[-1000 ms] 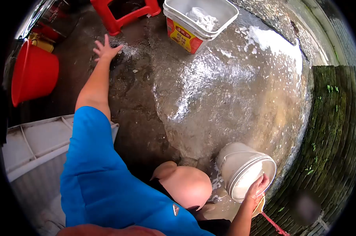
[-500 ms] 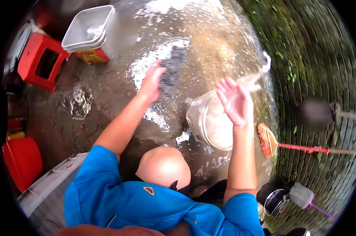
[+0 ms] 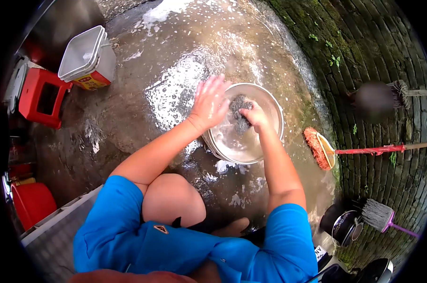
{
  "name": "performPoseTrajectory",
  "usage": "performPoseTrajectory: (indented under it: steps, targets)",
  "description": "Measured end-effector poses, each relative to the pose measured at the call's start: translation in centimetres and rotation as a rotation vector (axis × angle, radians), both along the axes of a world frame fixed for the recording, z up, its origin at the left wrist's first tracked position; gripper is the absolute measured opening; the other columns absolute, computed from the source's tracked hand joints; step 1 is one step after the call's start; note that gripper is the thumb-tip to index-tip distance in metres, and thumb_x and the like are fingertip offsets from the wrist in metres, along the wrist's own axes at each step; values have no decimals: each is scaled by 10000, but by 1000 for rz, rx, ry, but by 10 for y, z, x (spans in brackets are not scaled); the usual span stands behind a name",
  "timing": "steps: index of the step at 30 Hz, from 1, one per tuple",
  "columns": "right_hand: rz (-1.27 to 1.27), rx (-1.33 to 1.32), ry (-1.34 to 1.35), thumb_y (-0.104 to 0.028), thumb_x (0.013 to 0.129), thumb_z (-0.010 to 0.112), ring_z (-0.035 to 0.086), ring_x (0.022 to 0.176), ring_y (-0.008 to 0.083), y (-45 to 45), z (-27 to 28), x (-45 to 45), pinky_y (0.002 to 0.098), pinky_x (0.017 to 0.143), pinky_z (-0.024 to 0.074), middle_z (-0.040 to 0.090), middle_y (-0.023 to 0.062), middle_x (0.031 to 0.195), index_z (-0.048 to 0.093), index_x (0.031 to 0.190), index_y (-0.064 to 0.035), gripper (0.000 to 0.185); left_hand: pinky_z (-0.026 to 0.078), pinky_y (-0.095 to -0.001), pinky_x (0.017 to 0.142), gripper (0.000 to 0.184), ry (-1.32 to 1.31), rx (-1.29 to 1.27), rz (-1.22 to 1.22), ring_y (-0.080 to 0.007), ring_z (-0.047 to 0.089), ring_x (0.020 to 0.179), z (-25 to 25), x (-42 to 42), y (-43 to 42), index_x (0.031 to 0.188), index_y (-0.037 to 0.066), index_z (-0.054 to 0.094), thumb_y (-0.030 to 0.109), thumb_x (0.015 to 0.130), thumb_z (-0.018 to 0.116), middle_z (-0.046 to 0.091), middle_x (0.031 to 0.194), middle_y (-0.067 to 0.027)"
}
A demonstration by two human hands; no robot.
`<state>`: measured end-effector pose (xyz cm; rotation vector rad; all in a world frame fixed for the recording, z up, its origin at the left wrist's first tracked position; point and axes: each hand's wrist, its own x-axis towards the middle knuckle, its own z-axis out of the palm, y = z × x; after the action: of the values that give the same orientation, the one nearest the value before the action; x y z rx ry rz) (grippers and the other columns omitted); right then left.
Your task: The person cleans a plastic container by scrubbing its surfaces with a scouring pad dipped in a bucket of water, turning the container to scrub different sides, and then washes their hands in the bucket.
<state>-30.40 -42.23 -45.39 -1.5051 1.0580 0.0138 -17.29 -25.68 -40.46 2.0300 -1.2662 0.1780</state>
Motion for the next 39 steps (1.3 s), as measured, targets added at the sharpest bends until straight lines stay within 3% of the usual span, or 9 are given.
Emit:
performPoseTrajectory:
  steps: [4,8,10,14,19,24,31,32,39]
  targets:
    - [1079,-669,447,-116,752,610,635,909,371,-23,-138,-27,453,821,510,655,178,1056,548,1183,-38,443,315,-331,1084,410,1233,-177,-44,-321,430,1297,-61,-6,-2,1311,46,510,239,949,483,428,1420,-188]
    - [1062,181,654,-112,804,578,623,908,212,37,-72,-11,357,812,500,666,91,964,605,1165,-64,365,308,-308,1081,428,1501,-400,-111,-224,410,1314,-73,-15,-12,1335,32,490,279,986,454,447,1421,-145]
    - [625,511,208,-72,870,534,611,941,146,47,-31,-22,293,847,490,664,63,988,602,1176,-38,316,323,-303,1072,466,1738,-477,-128,-214,419,1303,-65,-9,-10,1325,7,492,336,1001,430,450,1420,-130]
    - [452,209,-351,-83,765,516,530,991,153,43,91,-22,300,881,440,566,60,1012,585,1059,-37,306,324,-365,1096,623,2061,-618,-45,-241,434,1285,-42,5,0,1347,-31,444,470,1012,287,463,1398,-151]
    - [1136,-1038,-147,-128,633,608,483,1023,325,72,157,50,421,905,406,529,118,1010,579,1152,-116,520,349,-425,1083,677,2160,-651,-73,-256,401,1308,-35,9,1,1368,0,402,542,989,255,524,1316,-154]
    - [1478,-1150,-86,-130,653,662,494,1070,300,48,99,81,429,926,405,558,68,1039,594,1012,-160,367,284,-385,1115,751,2224,-948,39,-251,414,1277,-44,4,6,1449,53,248,567,936,441,421,1379,-174]
    - [1292,-1376,-116,-116,660,690,525,1018,280,30,77,79,372,894,439,575,45,1056,591,1043,-143,397,265,-370,1114,1089,424,-58,39,-259,331,1337,-65,-40,2,1463,-14,10,283,753,780,288,1461,-199]
    - [1292,-1374,-117,-116,660,690,525,1018,280,22,77,82,372,894,439,575,45,1056,591,1043,-143,397,260,-372,1121,1024,1118,-310,-85,-291,305,1365,-60,-35,-1,1470,-1,-44,90,768,696,237,1488,-239]
    - [441,-1077,492,-149,751,626,569,1044,372,-60,65,51,433,913,457,609,188,1087,539,1133,-65,402,266,-339,1109,922,1130,-259,39,-333,296,1381,-61,-35,1,1484,-3,-30,-28,753,530,243,1486,-285]
